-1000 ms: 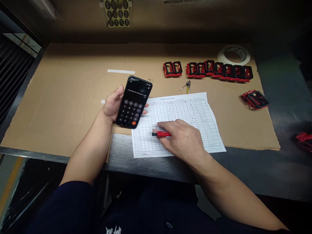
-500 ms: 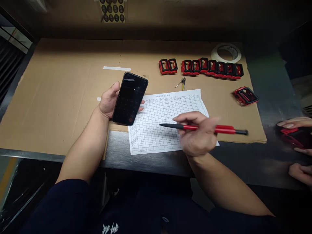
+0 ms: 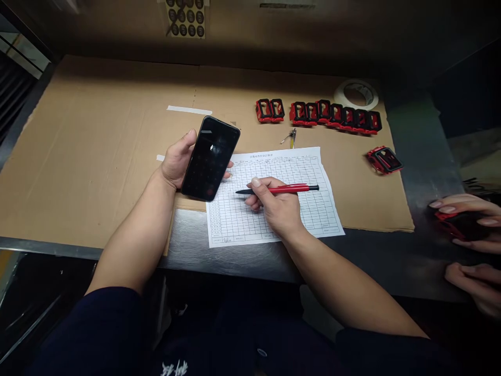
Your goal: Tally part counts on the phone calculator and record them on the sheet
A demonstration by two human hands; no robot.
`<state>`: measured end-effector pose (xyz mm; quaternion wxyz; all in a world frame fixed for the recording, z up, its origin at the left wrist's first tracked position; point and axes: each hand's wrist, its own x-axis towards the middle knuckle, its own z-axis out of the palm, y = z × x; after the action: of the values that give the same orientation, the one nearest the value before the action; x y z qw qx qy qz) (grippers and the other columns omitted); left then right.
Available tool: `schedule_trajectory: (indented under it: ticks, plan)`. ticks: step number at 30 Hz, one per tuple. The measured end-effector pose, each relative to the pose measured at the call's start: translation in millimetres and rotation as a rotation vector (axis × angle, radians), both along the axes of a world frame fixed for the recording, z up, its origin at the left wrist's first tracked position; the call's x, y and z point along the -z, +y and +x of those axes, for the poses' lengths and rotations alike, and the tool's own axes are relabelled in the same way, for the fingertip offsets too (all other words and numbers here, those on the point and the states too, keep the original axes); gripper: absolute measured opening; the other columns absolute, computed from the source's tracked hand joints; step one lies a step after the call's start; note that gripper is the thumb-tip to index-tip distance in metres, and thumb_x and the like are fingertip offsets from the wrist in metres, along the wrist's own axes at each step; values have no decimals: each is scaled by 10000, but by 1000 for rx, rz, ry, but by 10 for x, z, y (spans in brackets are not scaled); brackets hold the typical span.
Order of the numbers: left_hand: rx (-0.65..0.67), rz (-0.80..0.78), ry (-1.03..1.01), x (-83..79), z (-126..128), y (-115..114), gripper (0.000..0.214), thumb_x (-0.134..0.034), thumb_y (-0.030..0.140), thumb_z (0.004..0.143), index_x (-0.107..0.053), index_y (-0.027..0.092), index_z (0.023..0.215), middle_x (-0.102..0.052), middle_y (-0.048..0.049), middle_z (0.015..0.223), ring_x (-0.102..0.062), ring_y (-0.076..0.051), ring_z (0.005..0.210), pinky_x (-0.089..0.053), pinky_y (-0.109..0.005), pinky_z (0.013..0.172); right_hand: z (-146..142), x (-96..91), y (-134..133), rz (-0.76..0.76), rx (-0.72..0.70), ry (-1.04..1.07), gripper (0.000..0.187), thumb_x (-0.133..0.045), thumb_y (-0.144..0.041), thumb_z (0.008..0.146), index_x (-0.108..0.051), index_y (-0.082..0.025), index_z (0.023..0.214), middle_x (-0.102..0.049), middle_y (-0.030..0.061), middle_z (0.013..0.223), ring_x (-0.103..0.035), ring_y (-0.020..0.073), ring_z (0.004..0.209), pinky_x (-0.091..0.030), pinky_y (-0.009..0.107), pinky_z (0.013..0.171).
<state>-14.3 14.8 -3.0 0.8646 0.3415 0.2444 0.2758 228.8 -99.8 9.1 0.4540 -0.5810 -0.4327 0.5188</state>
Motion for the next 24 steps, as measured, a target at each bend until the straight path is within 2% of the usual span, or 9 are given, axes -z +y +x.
schedule_trajectory:
  ticks: [2, 4, 5, 7, 9, 11, 16, 21, 24]
  plan:
    - [-3, -2, -5, 10, -5, 1, 927, -322, 858, 956, -645, 116, 1408, -776, -196, 1226, -787, -378, 1070, -601, -550, 1002, 31, -29, -31, 168, 17, -125, 372, -728, -588, 945, -754, -220, 892, -725, 4, 675, -698, 168, 627, -602, 310, 630]
    - [0, -6, -18, 23, -8, 4, 905, -385, 848, 942, -646, 119, 1409, -775, -204, 1229, -785, -383, 1077, -603, -551, 1000, 76, -55, -55, 428, 46, -310, 266, -698, -473, 990, -761, -240, 1101, -796, 45, 916, -760, 212, 842, -646, 377, 784]
    - [4, -7, -25, 29, -10, 6, 892, -418, 841, 933, -651, 120, 1405, -774, -207, 1233, -784, -384, 1081, -606, -548, 997, 100, -63, -62, 546, 47, -407, 335, -692, -421, 991, -712, -252, 1280, -794, 80, 1117, -760, 242, 994, -649, 417, 863]
    - [13, -9, -38, 38, -14, 9, 879, -457, 831, 920, -660, 121, 1396, -771, -214, 1242, -783, -385, 1086, -606, -545, 998, 141, -70, -67, 681, -7, -558, 706, -704, -379, 958, -438, -270, 1603, -633, 149, 1485, -669, 310, 1272, -638, 487, 953]
    - [14, -11, -49, 40, -19, 12, 891, -456, 840, 916, -661, 117, 1396, -766, -223, 1251, -781, -386, 1093, -601, -548, 1008, 164, -59, -66, 689, -84, -615, 1004, -744, -412, 905, -159, -286, 1711, -455, 182, 1636, -565, 353, 1401, -642, 514, 956]
    - [17, -15, -63, 36, -24, 13, 911, -441, 853, 918, -658, 111, 1399, -761, -230, 1260, -781, -383, 1093, -603, -544, 1005, 172, -35, -65, 643, -114, -604, 1181, -815, -478, 832, -53, -309, 1718, -398, 184, 1640, -536, 368, 1409, -650, 517, 944]
    - [31, -22, -74, 20, -26, 12, 912, -433, 856, 926, -660, 106, 1394, -756, -234, 1272, -783, -378, 1085, -608, -537, 987, 174, 3, -70, 570, -67, -576, 1279, -912, -591, 711, -143, -316, 1696, -463, 167, 1489, -611, 324, 1228, -660, 488, 893]
    - [23, -24, -66, 13, -19, 4, 909, -428, 862, 927, -666, 120, 1395, -759, -226, 1270, -783, -379, 1084, -593, -553, 1008, 153, -44, -57, 497, -81, -492, 942, -922, -491, 703, -459, -289, 1499, -520, 111, 1379, -625, 300, 1200, -663, 463, 880]
    - [17, -15, -68, 15, -20, 2, 902, -456, 856, 921, -666, 117, 1393, -758, -228, 1272, -785, -372, 1084, -598, -538, 1005, 137, -68, -49, 470, -62, -468, 729, -910, -419, 716, -553, -266, 1332, -556, 85, 1306, -656, 265, 1098, -656, 470, 892]
